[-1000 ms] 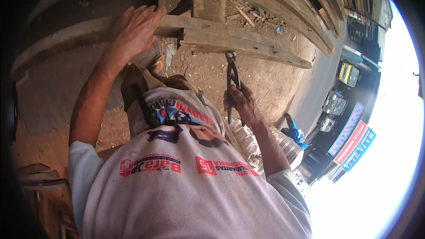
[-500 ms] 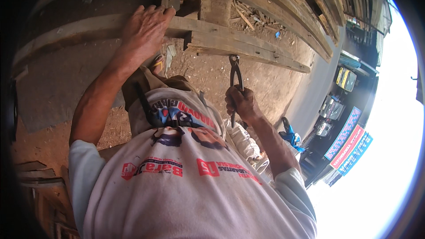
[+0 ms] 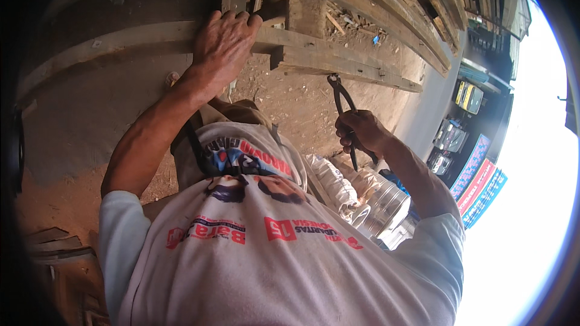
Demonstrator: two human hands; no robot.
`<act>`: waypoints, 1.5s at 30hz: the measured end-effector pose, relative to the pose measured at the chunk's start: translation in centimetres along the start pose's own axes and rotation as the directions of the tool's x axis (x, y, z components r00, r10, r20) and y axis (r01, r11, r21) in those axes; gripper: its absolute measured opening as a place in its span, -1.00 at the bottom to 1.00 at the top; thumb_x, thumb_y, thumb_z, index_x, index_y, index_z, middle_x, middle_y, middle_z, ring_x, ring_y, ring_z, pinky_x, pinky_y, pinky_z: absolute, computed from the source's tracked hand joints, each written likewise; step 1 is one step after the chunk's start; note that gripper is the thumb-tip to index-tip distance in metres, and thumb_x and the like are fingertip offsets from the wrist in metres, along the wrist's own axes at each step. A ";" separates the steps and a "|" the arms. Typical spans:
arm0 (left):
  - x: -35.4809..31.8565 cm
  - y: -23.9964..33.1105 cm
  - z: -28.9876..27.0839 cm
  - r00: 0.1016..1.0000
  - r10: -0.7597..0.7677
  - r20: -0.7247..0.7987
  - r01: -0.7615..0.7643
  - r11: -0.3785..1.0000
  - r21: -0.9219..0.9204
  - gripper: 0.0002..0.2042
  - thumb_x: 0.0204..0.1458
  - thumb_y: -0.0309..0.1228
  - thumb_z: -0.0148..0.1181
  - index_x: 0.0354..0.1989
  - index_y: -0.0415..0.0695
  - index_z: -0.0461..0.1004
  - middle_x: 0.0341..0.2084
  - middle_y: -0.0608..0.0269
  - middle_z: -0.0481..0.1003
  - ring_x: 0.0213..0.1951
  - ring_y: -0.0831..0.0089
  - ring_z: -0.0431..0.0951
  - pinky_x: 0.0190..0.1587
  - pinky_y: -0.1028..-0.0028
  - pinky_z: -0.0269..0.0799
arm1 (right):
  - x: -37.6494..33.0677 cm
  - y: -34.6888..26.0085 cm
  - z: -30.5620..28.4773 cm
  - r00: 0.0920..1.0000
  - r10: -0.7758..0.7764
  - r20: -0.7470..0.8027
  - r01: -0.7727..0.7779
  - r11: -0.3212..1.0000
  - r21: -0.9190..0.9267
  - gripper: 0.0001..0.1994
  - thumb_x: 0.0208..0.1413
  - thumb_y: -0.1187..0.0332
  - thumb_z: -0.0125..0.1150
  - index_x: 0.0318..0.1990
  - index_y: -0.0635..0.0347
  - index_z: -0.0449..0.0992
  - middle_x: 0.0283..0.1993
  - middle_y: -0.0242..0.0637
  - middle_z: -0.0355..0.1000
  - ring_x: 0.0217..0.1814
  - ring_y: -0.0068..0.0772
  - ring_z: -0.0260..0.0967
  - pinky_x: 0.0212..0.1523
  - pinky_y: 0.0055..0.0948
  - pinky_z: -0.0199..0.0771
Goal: The person uses pliers and a hammer to remove nails from a wooden plank in an outdoor workshop. They repeatedly pry and strike the wood to separate pieces, then briefly interact with a bystander before continuing the work.
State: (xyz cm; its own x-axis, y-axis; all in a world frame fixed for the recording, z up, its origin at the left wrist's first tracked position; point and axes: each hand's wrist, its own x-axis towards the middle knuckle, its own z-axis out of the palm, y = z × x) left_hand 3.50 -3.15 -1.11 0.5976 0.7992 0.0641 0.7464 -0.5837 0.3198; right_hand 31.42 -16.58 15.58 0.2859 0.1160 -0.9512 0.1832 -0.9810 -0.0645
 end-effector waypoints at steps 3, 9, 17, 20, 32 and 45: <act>-0.2 -1.4 -0.1 0.999 0.026 0.023 -0.025 0.999 -0.043 -0.62 -0.01 -0.33 0.43 -0.05 -0.13 0.45 -0.21 0.17 0.63 -0.03 0.27 0.64 0.00 0.22 0.44 | -0.7 -0.3 0.6 0.999 -0.041 0.035 0.040 0.999 0.025 -0.73 0.44 0.23 0.07 -0.21 0.28 0.48 -0.38 -0.25 0.46 -0.47 -0.37 0.44 -0.38 -0.26 0.58; 1.8 -3.2 -1.5 0.937 0.051 0.344 0.060 0.951 -0.304 -0.20 -0.26 -0.22 0.58 0.17 -0.39 0.38 -0.25 -0.19 0.67 -0.06 -0.04 0.70 0.02 0.15 0.59 | 0.3 4.2 0.1 0.960 -0.259 0.103 0.253 0.965 0.071 -0.61 0.39 0.32 0.08 0.22 0.45 0.41 -0.03 0.07 0.62 -0.06 -0.09 0.68 0.03 -0.21 0.72; 3.6 -4.8 -3.3 0.870 0.050 0.491 0.121 0.943 -0.310 -0.02 -0.26 0.06 0.56 0.27 -0.40 0.34 -0.09 -0.33 0.63 0.02 -0.11 0.67 0.16 0.10 0.53 | 6.1 14.1 6.2 0.930 -0.366 0.044 0.310 0.841 0.444 -0.58 0.40 0.25 0.09 0.22 0.43 0.44 -0.12 -0.10 0.62 -0.10 -0.25 0.66 0.01 -0.30 0.69; 3.3 -4.4 -2.6 0.877 0.037 0.479 0.102 0.960 -0.261 -0.02 -0.26 0.13 0.55 0.25 -0.36 0.37 -0.10 -0.31 0.63 0.01 -0.13 0.67 0.14 0.04 0.52 | 7.6 15.9 6.4 0.908 -0.418 0.003 0.396 0.862 0.316 -0.59 0.41 0.18 0.09 0.13 0.41 0.50 -0.25 -0.20 0.59 -0.22 -0.36 0.60 -0.14 -0.36 0.61; 3.2 -4.3 -3.0 0.862 -0.008 0.506 0.103 0.982 -0.160 0.08 -0.27 0.18 0.55 0.32 -0.42 0.34 0.03 -0.39 0.57 0.11 -0.16 0.61 0.16 0.06 0.51 | 4.6 9.5 -0.4 0.567 -0.801 -0.192 0.823 0.551 0.137 -0.48 0.34 -0.01 0.10 0.10 0.35 0.49 -0.25 -0.27 0.48 -0.23 -0.46 0.37 -0.16 -0.36 0.45; 2.3 -3.8 -4.5 0.892 -0.008 0.451 0.125 0.965 -0.231 -0.03 -0.31 0.18 0.55 0.22 -0.30 0.44 -0.01 -0.28 0.61 0.07 -0.23 0.60 0.15 0.01 0.49 | 3.1 -13.8 1.3 -0.006 -0.980 -0.200 0.896 0.083 -0.435 -0.44 0.16 0.42 0.21 0.36 0.26 0.38 0.09 0.13 0.48 0.11 0.27 0.47 0.11 -0.01 0.48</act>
State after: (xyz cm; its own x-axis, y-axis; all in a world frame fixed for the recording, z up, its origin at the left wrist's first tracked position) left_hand 0.73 1.51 2.12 0.6597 0.6532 -0.3717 0.7272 -0.4300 0.5350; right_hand 28.56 -2.90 13.13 0.0071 0.9916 0.1294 0.6809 0.0900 -0.7268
